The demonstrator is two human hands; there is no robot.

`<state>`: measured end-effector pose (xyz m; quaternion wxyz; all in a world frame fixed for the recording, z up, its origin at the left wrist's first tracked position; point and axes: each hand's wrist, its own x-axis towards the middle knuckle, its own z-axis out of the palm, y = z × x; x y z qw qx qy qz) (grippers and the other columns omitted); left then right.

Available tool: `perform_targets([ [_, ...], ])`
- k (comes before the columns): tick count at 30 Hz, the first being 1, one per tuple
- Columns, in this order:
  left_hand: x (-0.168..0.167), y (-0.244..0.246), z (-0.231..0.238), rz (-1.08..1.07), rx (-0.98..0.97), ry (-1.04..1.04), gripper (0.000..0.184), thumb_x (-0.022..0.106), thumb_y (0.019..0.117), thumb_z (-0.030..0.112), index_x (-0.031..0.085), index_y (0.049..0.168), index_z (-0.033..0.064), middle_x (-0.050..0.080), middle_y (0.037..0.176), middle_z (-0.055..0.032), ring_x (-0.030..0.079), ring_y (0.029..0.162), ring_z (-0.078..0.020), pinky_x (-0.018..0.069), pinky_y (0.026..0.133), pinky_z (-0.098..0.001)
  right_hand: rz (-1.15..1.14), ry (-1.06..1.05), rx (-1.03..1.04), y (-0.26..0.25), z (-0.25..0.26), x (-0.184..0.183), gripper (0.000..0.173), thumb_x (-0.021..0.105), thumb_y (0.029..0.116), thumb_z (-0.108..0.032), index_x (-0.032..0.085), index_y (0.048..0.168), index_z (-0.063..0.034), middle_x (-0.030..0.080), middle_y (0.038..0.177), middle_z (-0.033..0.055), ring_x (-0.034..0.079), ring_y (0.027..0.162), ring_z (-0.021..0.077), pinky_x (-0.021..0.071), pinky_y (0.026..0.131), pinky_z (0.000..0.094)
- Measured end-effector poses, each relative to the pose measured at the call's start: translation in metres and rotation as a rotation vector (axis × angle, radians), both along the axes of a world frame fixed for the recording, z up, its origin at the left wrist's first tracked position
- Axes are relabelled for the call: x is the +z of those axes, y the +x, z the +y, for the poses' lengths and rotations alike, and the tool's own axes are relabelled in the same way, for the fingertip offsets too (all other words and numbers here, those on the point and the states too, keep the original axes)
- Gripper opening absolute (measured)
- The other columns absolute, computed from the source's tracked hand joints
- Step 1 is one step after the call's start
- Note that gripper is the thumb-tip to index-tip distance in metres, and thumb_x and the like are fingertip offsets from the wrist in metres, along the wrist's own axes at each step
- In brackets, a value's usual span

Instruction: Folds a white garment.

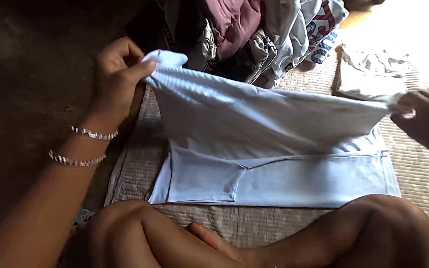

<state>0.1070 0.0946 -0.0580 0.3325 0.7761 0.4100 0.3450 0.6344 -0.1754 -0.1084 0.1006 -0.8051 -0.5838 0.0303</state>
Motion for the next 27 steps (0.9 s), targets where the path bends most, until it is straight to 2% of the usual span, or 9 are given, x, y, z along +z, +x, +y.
perform_targets([
  [3,-0.017,-0.027,-0.056,-0.186,0.089,-0.164,0.017,0.059,0.0931,0.004,0.05,0.093,0.0193,0.055,0.077,0.0159,0.053,0.064,0.0082,0.0467,0.06,-0.0109,-0.079,0.025,0.054,0.01,-0.072,-0.046,0.02,0.061,0.0947,-0.002,0.064,0.109,0.0118,0.061,0.112,0.0385,0.053,0.116,0.0627,0.0372,0.091,0.0819],
  [7,-0.062,-0.059,-0.108,0.066,0.054,-0.369,0.045,0.059,0.0875,-0.011,0.054,0.131,0.0009,0.067,0.104,-0.0081,0.062,0.085,-0.0081,0.0535,0.076,-0.0288,-0.003,-0.152,0.116,-0.007,-0.13,-0.073,0.014,0.068,0.089,0.005,0.068,0.102,0.0099,0.065,0.106,0.0337,0.059,0.11,0.0569,0.0366,0.095,0.0782],
  [9,-0.078,-0.068,-0.121,0.179,0.038,-0.368,0.039,0.063,0.0843,-0.014,0.064,0.122,-0.0029,0.069,0.107,-0.012,0.064,0.088,-0.0129,0.0547,0.08,-0.0353,0.008,-0.196,0.123,-0.003,-0.136,-0.072,0.011,0.07,0.0872,0.006,0.067,0.097,0.0099,0.065,0.1,0.0326,0.061,0.105,0.0557,0.0367,0.092,0.0773],
  [11,-0.081,-0.077,-0.132,0.211,0.068,-0.318,0.023,0.064,0.0843,-0.01,0.071,0.104,-0.0011,0.071,0.1,-0.0067,0.063,0.083,-0.0077,0.0529,0.077,-0.03,-0.016,-0.211,0.128,-0.002,-0.136,-0.066,0.009,0.069,0.087,0.009,0.067,0.095,0.0098,0.065,0.099,0.0327,0.061,0.104,0.0561,0.0382,0.09,0.0764],
  [14,-0.073,-0.091,-0.143,0.071,0.077,-0.213,0.01,0.063,0.082,-0.004,0.07,0.087,0.0011,0.07,0.094,0.0023,0.064,0.087,0.0022,0.0536,0.081,-0.0184,-0.037,-0.143,0.138,0.003,-0.145,-0.064,0.008,0.067,0.0853,0.013,0.067,0.092,0.0096,0.066,0.097,0.0326,0.062,0.102,0.0568,0.0427,0.086,0.0741],
  [20,-0.068,-0.116,-0.163,0.008,-0.059,-0.127,0.004,0.062,0.0735,0.002,0.066,0.072,0.0039,0.072,0.103,-0.0009,0.063,0.108,-0.0015,0.0503,0.095,-0.0206,0.245,-0.002,0.059,0.017,-0.175,-0.085,0.005,0.065,0.0806,0.015,0.063,0.085,0.0146,0.06,0.083,0.0309,0.062,0.081,0.0483,0.0471,0.074,0.0641],
  [22,-0.062,-0.119,-0.172,0.179,-0.132,-0.161,0.004,0.062,0.0737,0.003,0.066,0.072,0.0027,0.07,0.094,-0.0001,0.064,0.097,-0.0017,0.0518,0.089,-0.0219,0.383,-0.117,0.016,0.023,-0.183,-0.093,0.01,0.067,0.0828,0.015,0.066,0.093,0.014,0.062,0.089,0.0316,0.06,0.084,0.0456,0.0473,0.078,0.0615],
  [24,-0.045,-0.113,-0.176,0.463,-0.159,-0.344,0.008,0.062,0.0841,-0.003,0.069,0.082,-0.0018,0.069,0.089,-0.0077,0.064,0.086,-0.0132,0.0528,0.08,-0.0359,0.478,-0.28,0.02,0.035,-0.187,-0.101,0.017,0.067,0.0846,0.015,0.072,0.1,0.0094,0.065,0.1,0.0319,0.063,0.094,0.0457,0.0493,0.086,0.0607],
  [27,-0.039,-0.09,-0.163,0.589,-0.019,-0.477,0.016,0.053,0.0983,-0.004,0.069,0.102,-0.0067,0.069,0.1,-0.0197,0.065,0.092,-0.0274,0.0509,0.087,-0.0484,0.58,-0.413,-0.069,0.047,-0.176,-0.102,0.023,0.058,0.0877,0.012,0.075,0.103,0.0055,0.068,0.106,0.0301,0.064,0.097,0.0432,0.0486,0.086,0.0606],
])
